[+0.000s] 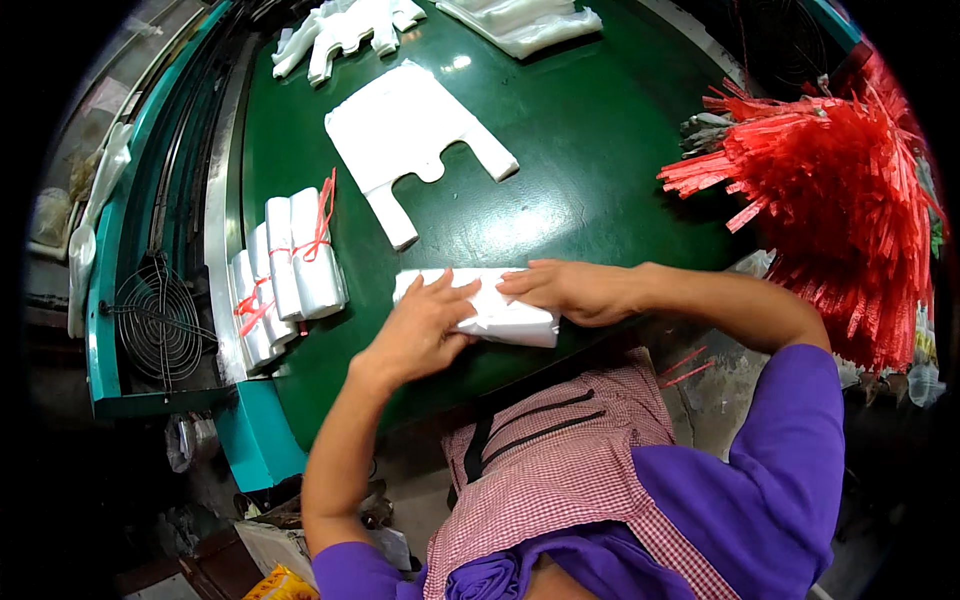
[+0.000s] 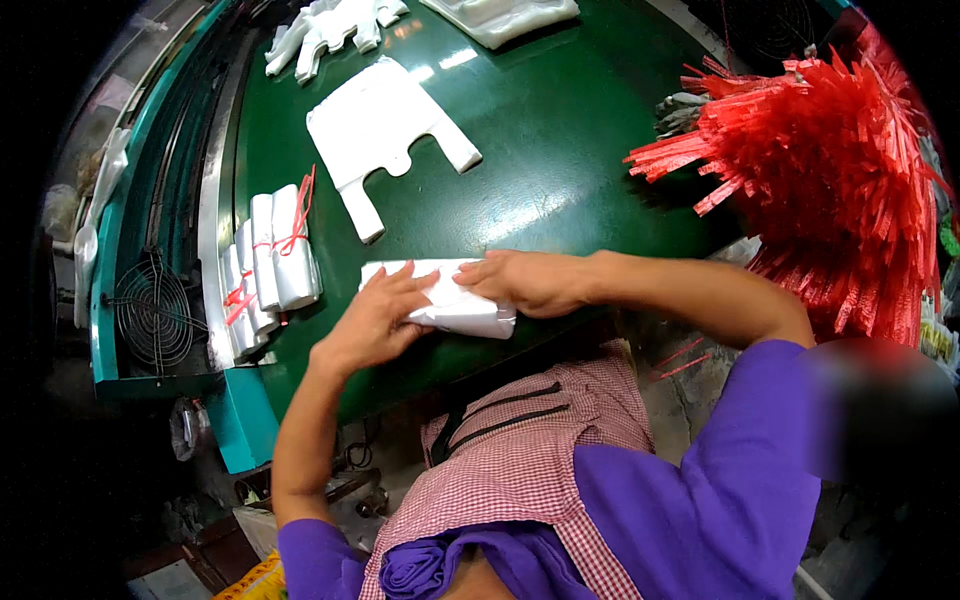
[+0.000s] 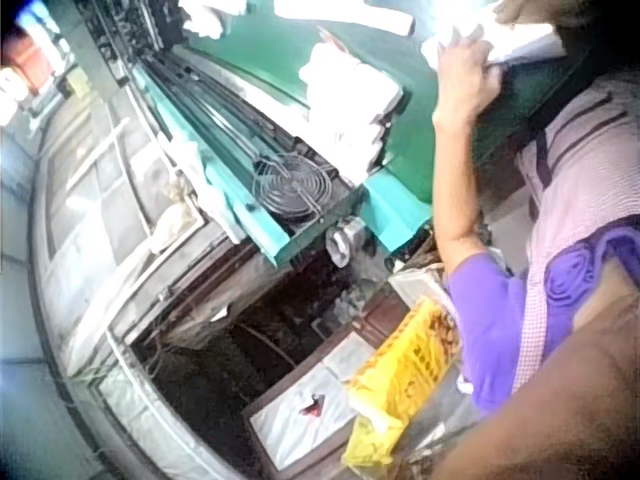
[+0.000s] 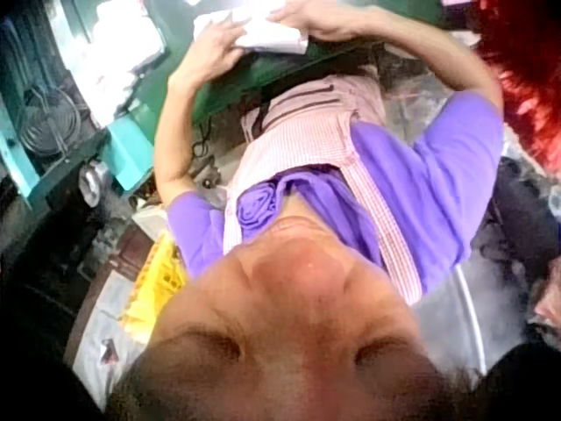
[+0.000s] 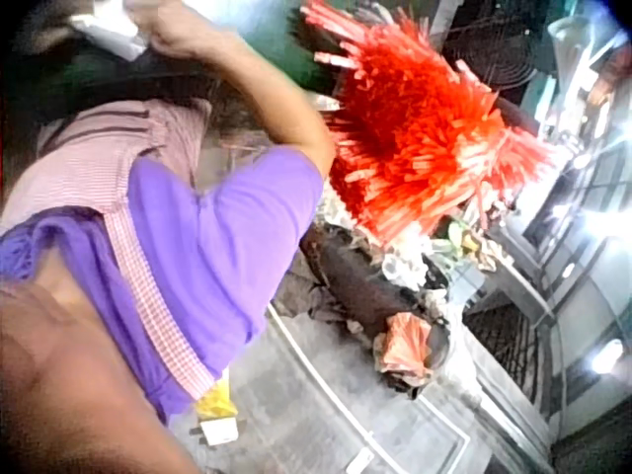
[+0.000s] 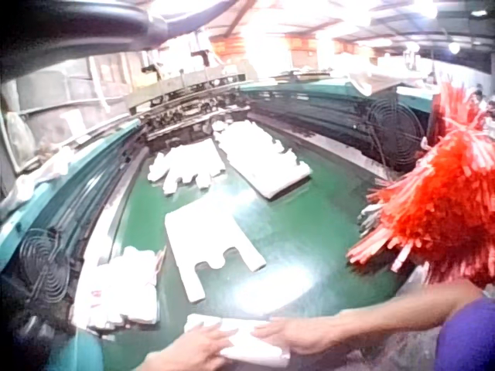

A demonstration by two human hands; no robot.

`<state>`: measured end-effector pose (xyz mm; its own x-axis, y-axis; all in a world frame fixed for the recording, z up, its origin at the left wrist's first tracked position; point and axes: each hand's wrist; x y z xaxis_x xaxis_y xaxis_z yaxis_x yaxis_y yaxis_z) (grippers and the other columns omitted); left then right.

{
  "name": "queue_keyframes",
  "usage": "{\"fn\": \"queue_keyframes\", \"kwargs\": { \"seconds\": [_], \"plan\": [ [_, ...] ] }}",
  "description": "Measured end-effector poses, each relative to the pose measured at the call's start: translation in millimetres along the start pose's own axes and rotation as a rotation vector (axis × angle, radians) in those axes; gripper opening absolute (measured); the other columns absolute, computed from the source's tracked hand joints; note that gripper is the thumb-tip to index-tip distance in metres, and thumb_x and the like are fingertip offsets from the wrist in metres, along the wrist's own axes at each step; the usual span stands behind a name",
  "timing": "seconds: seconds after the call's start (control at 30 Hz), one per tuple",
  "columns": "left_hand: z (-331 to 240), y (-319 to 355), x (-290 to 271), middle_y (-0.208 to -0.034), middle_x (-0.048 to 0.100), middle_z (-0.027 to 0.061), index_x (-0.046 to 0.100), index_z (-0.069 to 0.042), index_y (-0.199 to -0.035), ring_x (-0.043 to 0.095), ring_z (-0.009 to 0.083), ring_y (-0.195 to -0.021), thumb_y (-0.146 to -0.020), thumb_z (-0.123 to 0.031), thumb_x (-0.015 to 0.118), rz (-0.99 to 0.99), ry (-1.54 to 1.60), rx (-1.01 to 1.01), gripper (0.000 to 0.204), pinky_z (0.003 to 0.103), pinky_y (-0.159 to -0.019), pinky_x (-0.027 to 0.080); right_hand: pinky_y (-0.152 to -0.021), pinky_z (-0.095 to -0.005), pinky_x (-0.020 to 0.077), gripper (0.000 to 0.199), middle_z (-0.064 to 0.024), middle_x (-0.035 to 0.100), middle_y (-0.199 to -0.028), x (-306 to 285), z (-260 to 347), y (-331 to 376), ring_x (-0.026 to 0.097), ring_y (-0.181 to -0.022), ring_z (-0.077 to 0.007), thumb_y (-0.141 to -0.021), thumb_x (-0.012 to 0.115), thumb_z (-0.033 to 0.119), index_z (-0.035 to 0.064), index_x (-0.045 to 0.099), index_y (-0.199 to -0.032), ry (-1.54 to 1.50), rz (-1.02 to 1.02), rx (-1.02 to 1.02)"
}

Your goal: The person folds white plastic bags into compact rectangular shapes on a green workbench. They secure each folded bundle with a red plastic tie and place the finished units into a yellow sack. The process is repeated continuously throughout the clip.

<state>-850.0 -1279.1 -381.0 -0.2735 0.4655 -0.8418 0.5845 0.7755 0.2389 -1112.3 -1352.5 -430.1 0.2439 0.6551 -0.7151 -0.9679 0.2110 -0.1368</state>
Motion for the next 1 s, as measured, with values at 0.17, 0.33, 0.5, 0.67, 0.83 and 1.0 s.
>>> {"fn": "queue_keyframes", "kwargs": {
  "seconds": [0.17,0.33,0.5,0.67,0.83,1.0],
  "plan": [
    [-40.3,13.3,38.1,-0.131,0.053,0.0163,0.060,-0.006,-0.106,0.038,0.0453,-0.127,-0.075,-0.012,0.069,-0.187,-0.045,-0.066,0.033,0.061,-0.098,0.034,-0.103,-0.0460,0.0362,0.058,-0.0261,0.048,-0.131,-9.4,70.5,-5.6,0.048,-0.122,-0.0364,-0.084,0.064,0.032,-0.0063,0.049,-0.125,-0.229,-0.029,0.453],
    [-31.9,47.0,40.4,-0.110,0.062,0.0176,0.062,-0.008,-0.111,0.056,0.0381,-0.107,-0.078,-0.022,0.072,-0.274,0.072,-0.078,0.037,0.046,-0.087,0.046,-0.083,-0.0434,0.0466,0.040,-0.0191,0.060,-0.106,34.9,53.3,6.0,0.054,-0.102,-0.0374,-0.083,0.065,0.032,-0.0020,0.059,-0.103,0.203,-0.241,0.213],
    [-13.4,21.5,14.4,-0.093,0.062,0.0123,0.064,-0.004,-0.101,0.060,0.0311,-0.085,-0.080,-0.019,0.068,-0.291,-0.127,-0.263,0.026,0.041,-0.072,0.049,-0.065,-0.0432,0.0483,0.021,-0.0162,0.066,-0.086,31.7,24.5,-22.5,0.061,-0.073,-0.0366,-0.087,0.062,0.024,0.0037,0.061,-0.089,-0.025,-0.507,0.510],
    [-21.4,8.8,42.4,-0.118,0.054,0.0140,0.058,-0.004,-0.108,0.054,0.0327,-0.103,-0.076,-0.010,0.069,-0.449,-0.169,0.041,0.035,0.040,-0.086,0.047,-0.062,-0.0353,0.0505,0.016,-0.0122,0.068,-0.085,45.2,17.0,-15.2,0.065,-0.071,-0.0231,-0.085,0.067,0.016,0.0018,0.065,-0.091,-0.249,-0.826,0.372],
    [-10.8,6.7,53.3,-0.102,0.056,0.0111,0.058,-0.004,-0.099,0.056,0.0292,-0.091,-0.069,-0.012,0.074,-0.349,-0.153,0.281,0.034,0.038,-0.074,0.047,-0.062,-0.0258,0.0553,0.033,-0.0127,0.061,-0.101,39.6,41.6,39.8,0.064,-0.078,-0.0170,-0.095,0.057,0.023,-0.0007,0.052,-0.118,-0.845,-1.690,0.195],
    [-6.4,2.0,53.9,-0.084,0.055,0.0066,0.056,-0.007,-0.088,0.056,0.0254,-0.078,-0.068,-0.012,0.073,-0.298,-0.238,0.327,0.027,0.036,-0.065,0.047,-0.060,-0.0249,0.0533,0.031,-0.0105,0.065,-0.096,-17.1,23.9,86.2,0.065,-0.078,-0.0165,-0.099,0.049,0.028,-0.0001,0.059,-0.107,-0.718,-1.817,0.213]
  ]
}}
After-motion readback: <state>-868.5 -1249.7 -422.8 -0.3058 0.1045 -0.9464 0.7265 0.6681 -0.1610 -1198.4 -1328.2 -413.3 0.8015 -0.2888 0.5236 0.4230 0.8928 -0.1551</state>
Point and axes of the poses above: each hand's wrist, its own y-axis away from the middle knuckle, its own x-axis out of the palm, z = x × y
